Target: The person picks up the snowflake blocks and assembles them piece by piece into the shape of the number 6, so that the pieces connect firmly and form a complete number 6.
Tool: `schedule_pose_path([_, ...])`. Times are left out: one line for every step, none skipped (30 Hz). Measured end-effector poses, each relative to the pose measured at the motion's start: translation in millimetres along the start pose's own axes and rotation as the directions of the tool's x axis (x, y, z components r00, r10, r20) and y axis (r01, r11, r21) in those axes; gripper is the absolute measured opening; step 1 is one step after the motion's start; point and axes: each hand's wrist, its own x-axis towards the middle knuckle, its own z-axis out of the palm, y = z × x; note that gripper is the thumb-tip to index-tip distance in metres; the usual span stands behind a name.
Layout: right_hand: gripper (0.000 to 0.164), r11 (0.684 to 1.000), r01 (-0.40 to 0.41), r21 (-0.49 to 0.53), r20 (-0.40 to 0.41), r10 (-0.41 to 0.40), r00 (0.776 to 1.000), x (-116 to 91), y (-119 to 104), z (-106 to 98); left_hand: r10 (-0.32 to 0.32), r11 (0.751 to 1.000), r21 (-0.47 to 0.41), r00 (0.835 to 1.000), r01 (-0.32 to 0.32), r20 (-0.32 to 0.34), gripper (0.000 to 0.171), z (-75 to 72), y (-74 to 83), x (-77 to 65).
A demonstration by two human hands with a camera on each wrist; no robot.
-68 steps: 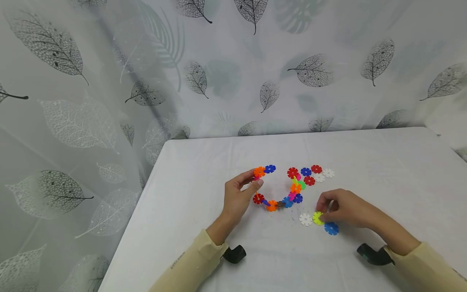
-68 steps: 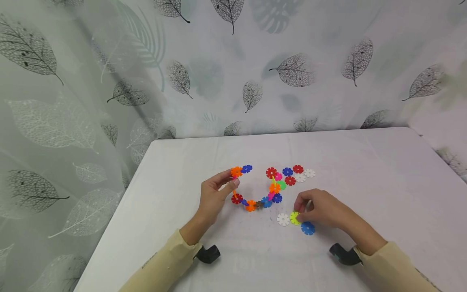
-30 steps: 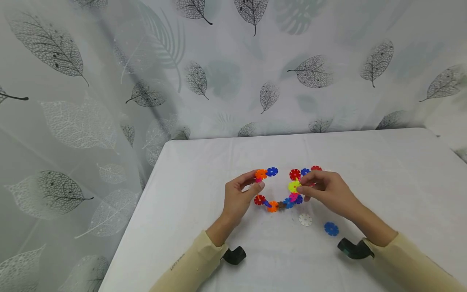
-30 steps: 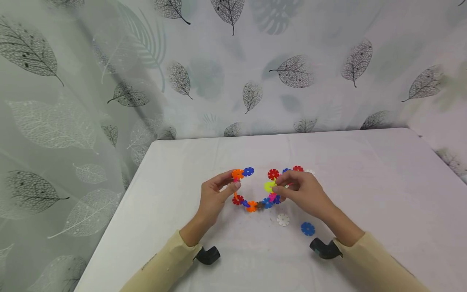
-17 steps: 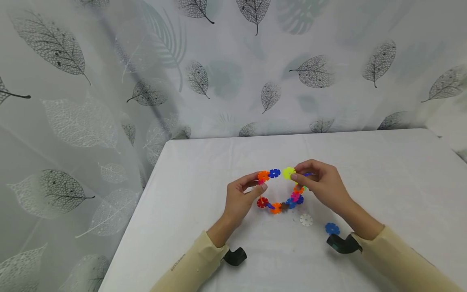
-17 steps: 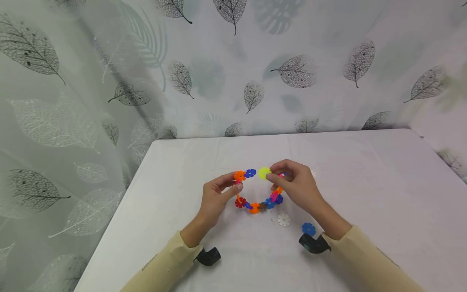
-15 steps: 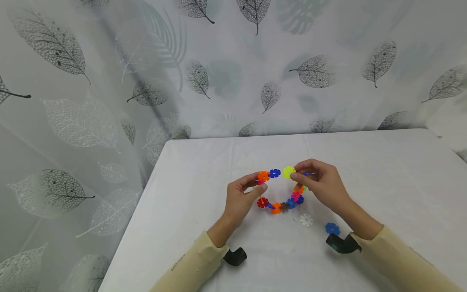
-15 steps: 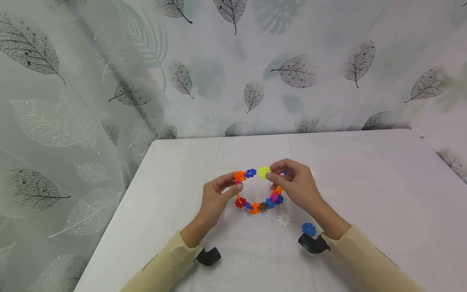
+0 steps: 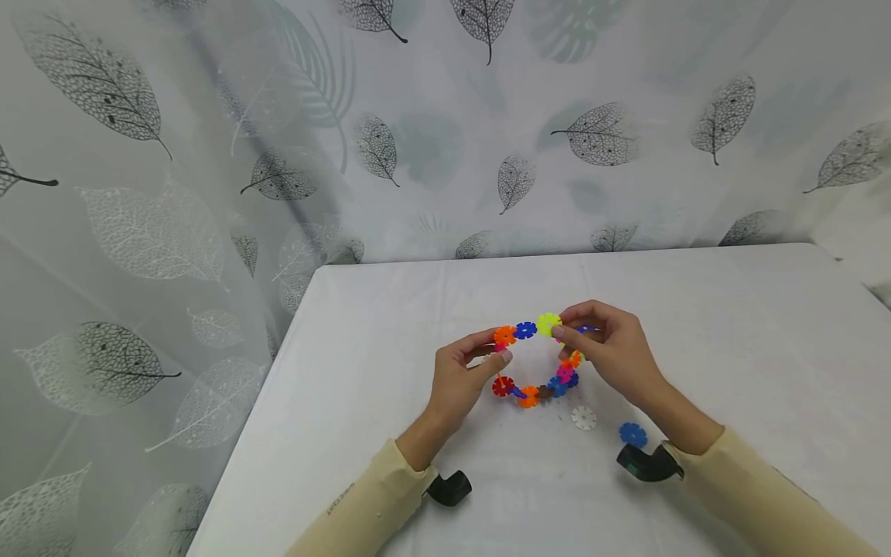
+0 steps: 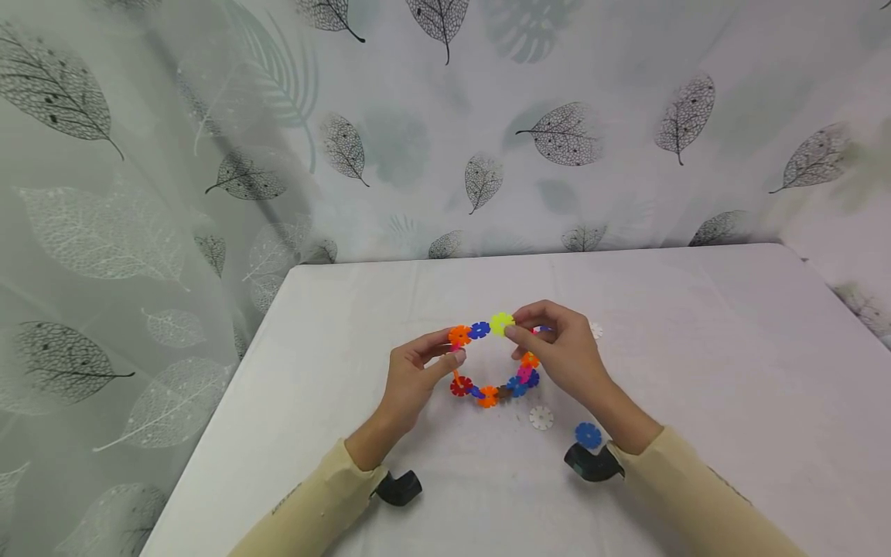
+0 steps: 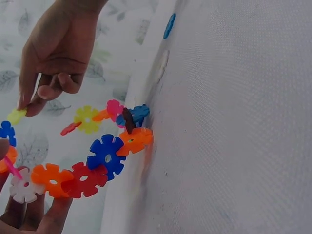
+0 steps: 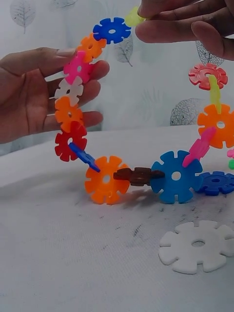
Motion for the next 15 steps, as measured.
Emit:
schedule_pose_path([0.027, 1.0, 0.0, 0.006, 0.0, 0.0, 1.0, -0.1, 0.0, 0.2, 0.0, 1.0, -0.001, 1.0, 0.0, 0.001, 0.034, 0.1, 0.3, -0.1])
schedule_pose_path([0.027, 1.0, 0.001, 0.011, 0.0, -0.001, 1.0, -0.2, 0.0, 0.4, -0.001, 1.0, -0.003, 1.0, 0.001, 0.003, 0.035, 0.1, 0.3, -0.1])
schedule_pose_path([0.027, 1.0, 0.0, 0.013, 0.001, 0.0, 1.0, -0.2, -0.1, 0.8, -0.001, 1.0, -0.005, 1.0, 0.001, 0.004, 0.035, 0.2, 0.5, -0.3])
schedule_pose_path([0.027, 1.0, 0.0, 0.016, 0.0, 0.0, 1.0, -0.2, 0.1, 1.2, -0.001, 1.0, -0.008, 1.0, 0.001, 0.006, 0.035, 0.2, 0.6, -0.4])
schedule_pose_path([0.027, 1.0, -0.002, 0.02, 0.001, 0.002, 1.0, -0.4, 0.2, 1.6, 0.0, 1.0, -0.011, 1.0, 0.0, 0.01, 0.035, 0.2, 0.7, -0.4])
schedule_pose_path([0.027, 1.0, -0.004, 0.022, 0.001, 0.004, 1.0, -0.5, 0.6, 2.1, 0.004, 1.0, -0.015, 1.0, -0.003, 0.013, 0.035, 0.4, 1.0, -0.5])
schedule_pose_path([0.027, 1.0, -0.006, 0.026, 0.002, 0.005, 1.0, -0.4, 1.1, 2.7, 0.007, 1.0, -0.019, 1.0, -0.006, 0.017, 0.035, 0.3, 1.0, -0.5])
schedule_pose_path([0.027, 1.0, -0.007, 0.028, 0.003, 0.007, 1.0, -0.5, 1.5, 3.3, 0.009, 1.0, -0.022, 1.0, -0.009, 0.02, 0.035, 0.3, 1.0, -0.4])
schedule_pose_path([0.028, 1.0, -0.007, 0.03, 0.003, 0.007, 1.0, -0.7, 1.9, 3.9, 0.012, 1.0, -0.024, 1.0, -0.011, 0.022, 0.035, 0.4, 0.9, -0.2])
schedule_pose_path([0.027, 0.999, -0.007, 0.033, 0.003, 0.007, 1.0, -0.9, 2.3, 4.4, 0.013, 1.0, -0.026, 1.0, -0.013, 0.024, 0.035, 0.5, 1.0, 0.1])
schedule_pose_path([0.027, 0.999, -0.006, 0.035, 0.001, 0.006, 1.0, -1.1, 2.5, 4.9, 0.012, 1.0, -0.025, 1.0, -0.012, 0.025, 0.034, 0.8, 0.9, 0.2])
schedule_pose_path([0.027, 0.999, -0.003, 0.037, -0.002, 0.003, 1.0, -1.4, 2.7, 5.3, 0.008, 1.0, -0.025, 1.0, -0.008, 0.022, 0.034, 1.4, 0.8, 0.3])
schedule_pose_path([0.027, 0.999, 0.002, 0.039, -0.004, -0.001, 1.0, -1.5, 2.8, 5.8, 0.002, 1.0, -0.023, 1.0, -0.002, 0.02, 0.034, 2.1, 1.0, 0.2])
schedule_pose_path([0.027, 0.999, 0.005, 0.037, -0.006, -0.005, 1.0, -1.7, 3.0, 6.3, -0.004, 1.0, -0.019, 1.0, 0.004, 0.017, 0.034, 2.9, 0.9, 0.2])
schedule_pose_path([0.027, 0.999, 0.009, 0.037, -0.007, -0.009, 1.0, -1.8, 3.2, 6.7, -0.01, 1.0, -0.014, 1.0, 0.01, 0.012, 0.034, 4.0, 1.2, 0.1])
